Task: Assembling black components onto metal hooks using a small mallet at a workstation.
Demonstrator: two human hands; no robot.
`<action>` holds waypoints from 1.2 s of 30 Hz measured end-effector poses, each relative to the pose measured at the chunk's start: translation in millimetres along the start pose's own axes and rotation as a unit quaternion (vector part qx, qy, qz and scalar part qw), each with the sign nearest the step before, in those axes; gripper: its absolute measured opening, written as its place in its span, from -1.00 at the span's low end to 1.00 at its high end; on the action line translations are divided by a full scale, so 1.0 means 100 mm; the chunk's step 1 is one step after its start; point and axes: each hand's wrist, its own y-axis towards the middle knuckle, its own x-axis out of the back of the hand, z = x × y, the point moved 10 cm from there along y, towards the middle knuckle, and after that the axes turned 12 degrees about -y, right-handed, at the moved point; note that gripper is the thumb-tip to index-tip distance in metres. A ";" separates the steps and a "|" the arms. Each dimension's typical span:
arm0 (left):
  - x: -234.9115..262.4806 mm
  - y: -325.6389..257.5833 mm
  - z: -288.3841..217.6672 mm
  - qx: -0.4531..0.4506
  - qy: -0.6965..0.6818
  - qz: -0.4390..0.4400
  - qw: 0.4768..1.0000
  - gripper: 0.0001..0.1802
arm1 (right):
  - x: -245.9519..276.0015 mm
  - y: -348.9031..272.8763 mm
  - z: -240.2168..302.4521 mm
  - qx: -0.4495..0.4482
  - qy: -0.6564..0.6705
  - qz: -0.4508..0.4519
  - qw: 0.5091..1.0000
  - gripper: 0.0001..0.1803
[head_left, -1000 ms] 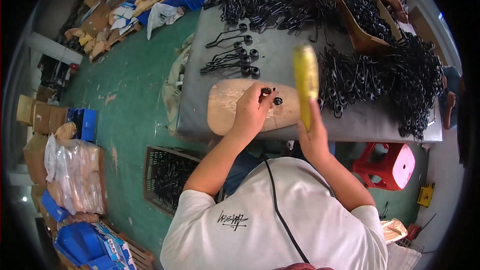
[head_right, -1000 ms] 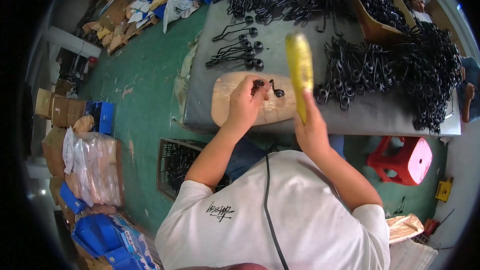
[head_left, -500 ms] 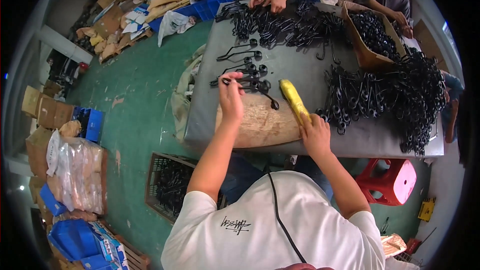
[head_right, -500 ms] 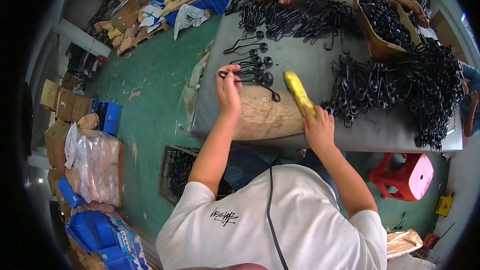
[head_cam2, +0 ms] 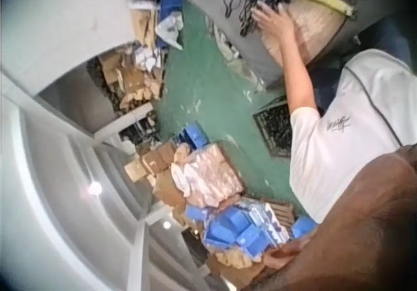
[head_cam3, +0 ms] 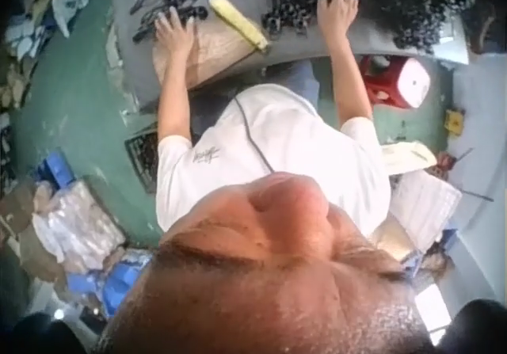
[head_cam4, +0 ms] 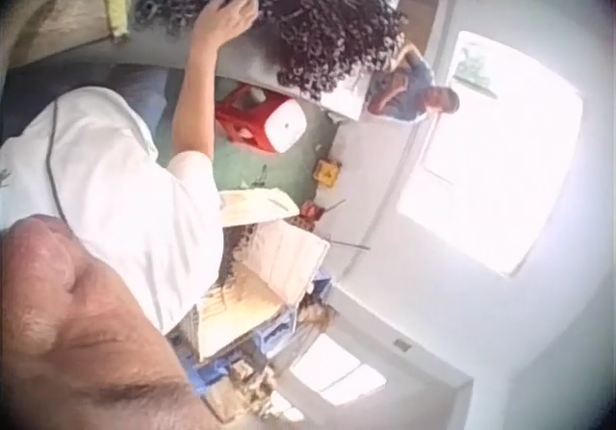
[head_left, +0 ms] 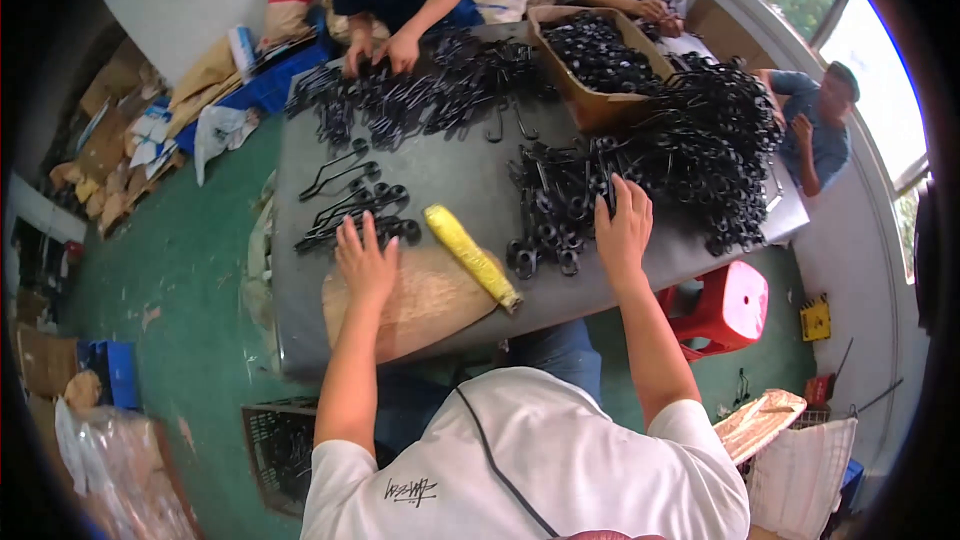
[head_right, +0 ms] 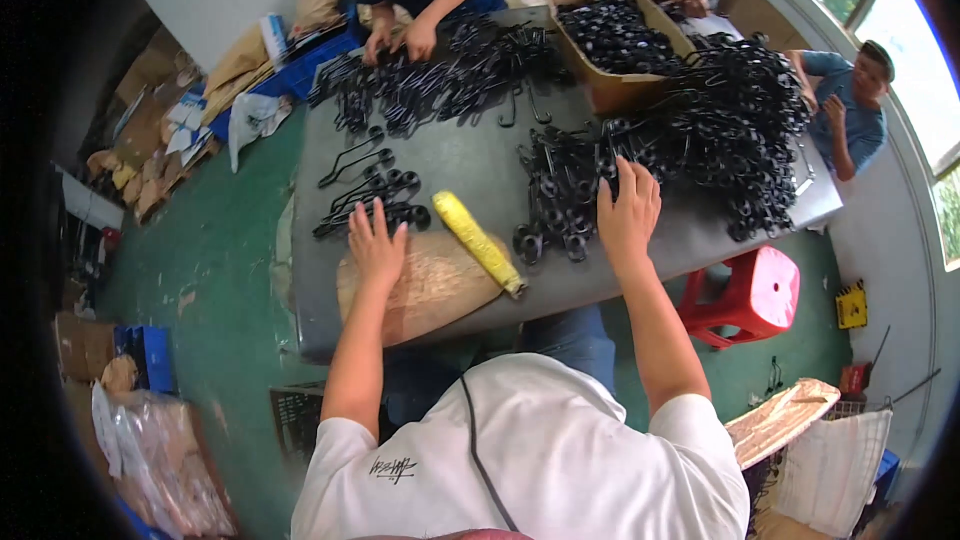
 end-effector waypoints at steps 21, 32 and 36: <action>-0.16 0.25 0.18 0.002 -0.006 0.015 1.000 -0.02 | -0.76 0.02 -0.51 -0.115 -0.050 0.122 0.985 -0.29; -0.15 0.24 0.23 -0.001 -0.026 0.021 0.999 -0.05 | -0.69 0.09 -0.55 -0.128 -0.059 0.079 0.987 -0.40; -0.13 0.22 0.20 -0.014 -0.034 0.004 0.999 -0.06 | -0.69 0.18 -0.57 -0.118 -0.061 0.073 0.989 -0.41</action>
